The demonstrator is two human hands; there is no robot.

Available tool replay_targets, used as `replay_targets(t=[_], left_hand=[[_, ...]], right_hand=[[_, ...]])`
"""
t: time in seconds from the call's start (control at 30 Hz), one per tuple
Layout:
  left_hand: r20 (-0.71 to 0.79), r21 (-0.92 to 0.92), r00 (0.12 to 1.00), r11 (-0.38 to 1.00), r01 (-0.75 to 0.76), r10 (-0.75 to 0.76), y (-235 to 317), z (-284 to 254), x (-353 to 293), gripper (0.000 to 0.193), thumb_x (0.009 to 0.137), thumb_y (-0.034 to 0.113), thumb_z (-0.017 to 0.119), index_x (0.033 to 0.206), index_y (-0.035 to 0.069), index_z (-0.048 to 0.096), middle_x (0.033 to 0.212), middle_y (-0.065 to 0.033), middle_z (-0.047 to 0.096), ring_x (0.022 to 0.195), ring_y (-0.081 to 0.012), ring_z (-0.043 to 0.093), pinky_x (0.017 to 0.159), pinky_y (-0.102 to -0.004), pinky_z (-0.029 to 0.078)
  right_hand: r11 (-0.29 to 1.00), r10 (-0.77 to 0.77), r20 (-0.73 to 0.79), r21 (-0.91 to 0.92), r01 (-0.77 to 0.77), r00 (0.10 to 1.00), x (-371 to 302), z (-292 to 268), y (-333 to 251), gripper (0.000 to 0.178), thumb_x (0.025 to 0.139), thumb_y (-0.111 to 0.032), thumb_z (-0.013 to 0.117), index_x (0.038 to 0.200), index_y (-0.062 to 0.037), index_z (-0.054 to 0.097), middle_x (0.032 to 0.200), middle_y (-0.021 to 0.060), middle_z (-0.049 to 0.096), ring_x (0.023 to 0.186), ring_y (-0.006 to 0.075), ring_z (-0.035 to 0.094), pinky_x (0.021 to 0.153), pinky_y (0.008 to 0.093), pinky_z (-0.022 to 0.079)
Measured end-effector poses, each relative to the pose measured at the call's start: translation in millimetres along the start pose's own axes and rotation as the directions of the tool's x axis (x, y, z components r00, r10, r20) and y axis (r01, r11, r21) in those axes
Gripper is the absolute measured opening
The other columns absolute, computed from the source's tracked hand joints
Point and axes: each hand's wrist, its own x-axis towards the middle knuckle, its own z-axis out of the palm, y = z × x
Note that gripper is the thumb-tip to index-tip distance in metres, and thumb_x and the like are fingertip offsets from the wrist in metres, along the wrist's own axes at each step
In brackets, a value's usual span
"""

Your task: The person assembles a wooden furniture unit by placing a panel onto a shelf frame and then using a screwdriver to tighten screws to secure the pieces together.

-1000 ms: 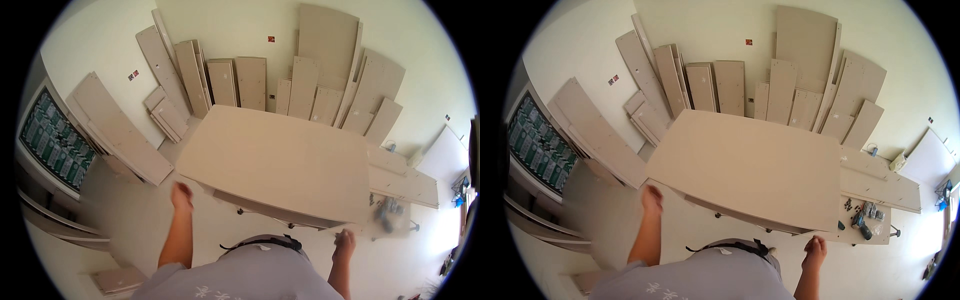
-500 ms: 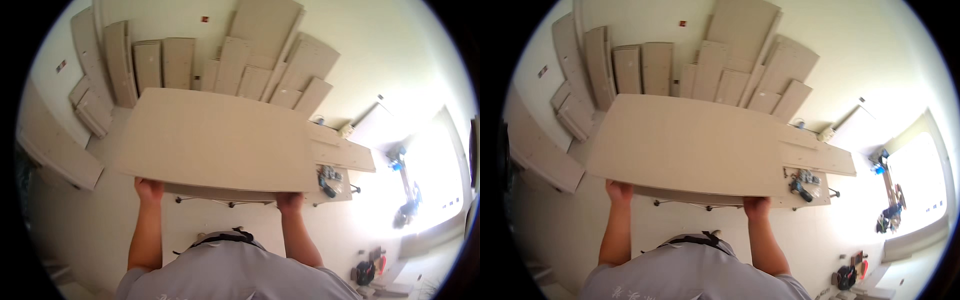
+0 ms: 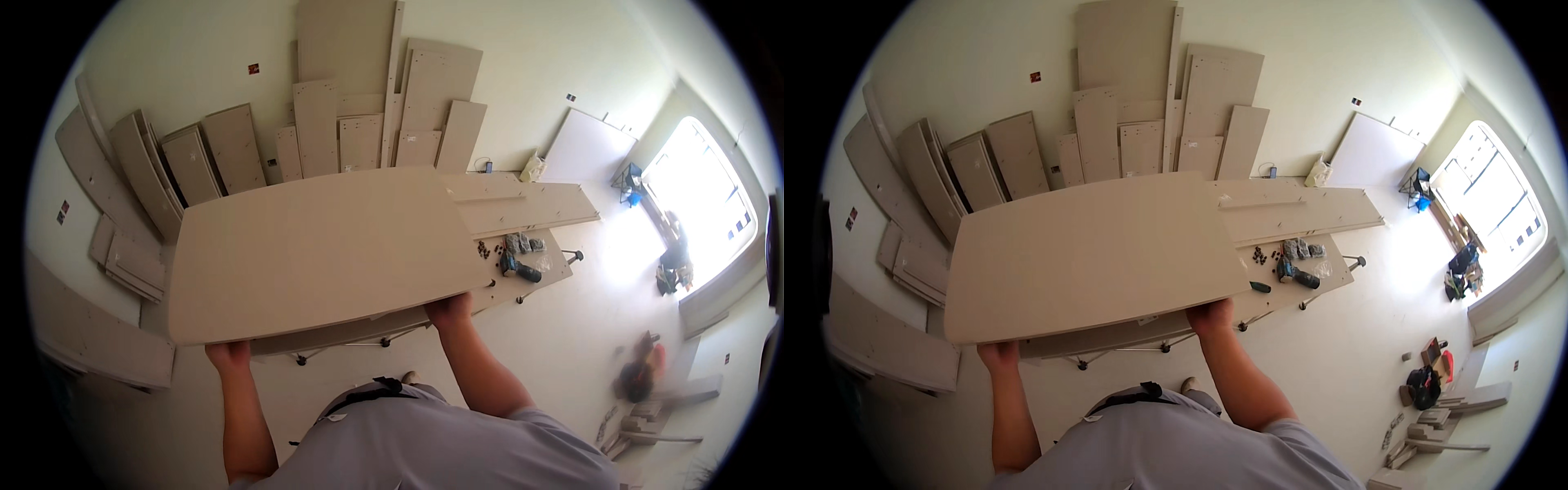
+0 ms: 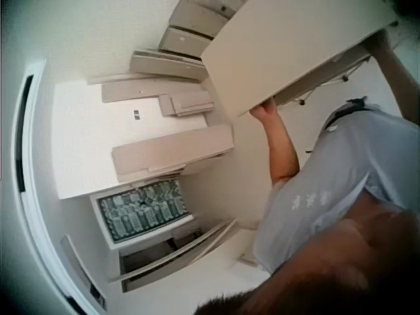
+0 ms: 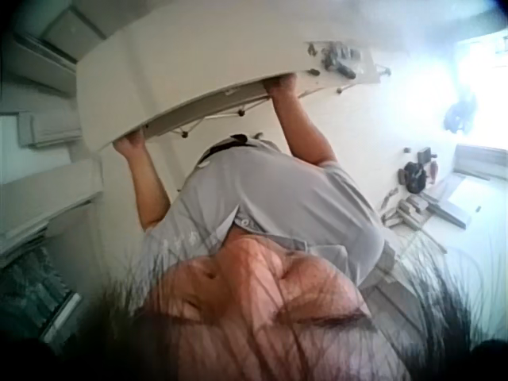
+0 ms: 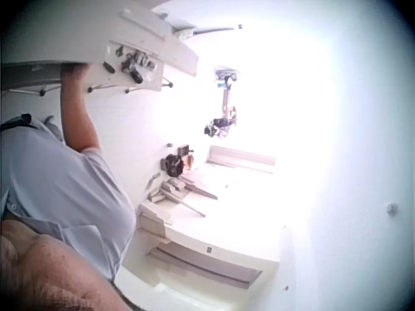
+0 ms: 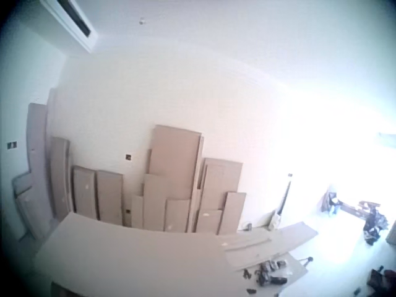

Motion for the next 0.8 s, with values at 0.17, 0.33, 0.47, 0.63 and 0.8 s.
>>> replay_targets(t=[0.17,0.33,0.47,0.63,0.8], left_hand=[[0.179,-0.179,0.984,0.983,0.038,-0.006,-12,26,-12,0.043,0.092,0.018,0.056,0.131,0.000,0.057,0.122,-0.0129,0.066,0.119,-0.0300,0.062,0.103,-0.0494,0.052],[0.389,-0.077,0.921,0.996,0.038,-0.005,-6,11,4,0.046,0.097,0.026,0.054,0.135,0.001,0.054,0.129,-0.0132,0.064,0.124,-0.0314,0.059,0.108,-0.0505,0.047],[0.311,-0.107,0.948,0.988,0.112,-0.074,-5,19,-4,0.046,0.097,0.028,0.055,0.134,0.001,0.056,0.129,-0.0120,0.065,0.123,-0.0313,0.060,0.106,-0.0508,0.048],[0.259,0.043,0.958,0.992,0.117,-0.124,-7,36,-14,0.046,0.093,0.030,0.058,0.131,0.005,0.059,0.128,-0.0109,0.066,0.121,-0.0300,0.061,0.104,-0.0493,0.050],[0.225,0.116,0.965,0.987,0.112,-0.136,-7,43,-18,0.048,0.091,0.032,0.060,0.132,0.007,0.060,0.127,-0.0085,0.067,0.120,-0.0293,0.062,0.102,-0.0482,0.051]], right_hand=[[0.980,-0.047,0.181,0.198,0.011,0.982,10,-18,-1,0.044,0.090,-0.027,0.059,0.128,-0.0052,0.060,0.127,0.0115,0.065,0.123,0.0309,0.058,0.110,0.0483,0.044],[0.951,-0.160,0.348,0.303,0.051,0.924,28,-32,11,0.049,0.085,-0.022,0.064,0.131,-0.0050,0.060,0.130,0.0111,0.065,0.125,0.0323,0.058,0.111,0.0513,0.043],[0.925,-0.198,0.303,0.371,0.076,0.932,25,-26,17,0.051,0.084,-0.022,0.065,0.132,-0.0063,0.060,0.131,0.0097,0.065,0.123,0.0309,0.059,0.109,0.0500,0.045],[0.938,-0.259,0.384,0.318,0.136,0.886,44,-53,26,0.054,0.084,-0.032,0.069,0.131,-0.0078,0.061,0.131,0.0080,0.064,0.122,0.0300,0.060,0.108,0.0494,0.046],[0.866,-0.411,0.444,0.463,0.189,0.797,52,-45,42,0.074,0.079,-0.051,0.079,0.136,-0.0100,0.058,0.134,0.0070,0.063,0.126,0.0296,0.057,0.107,0.0520,0.046]])
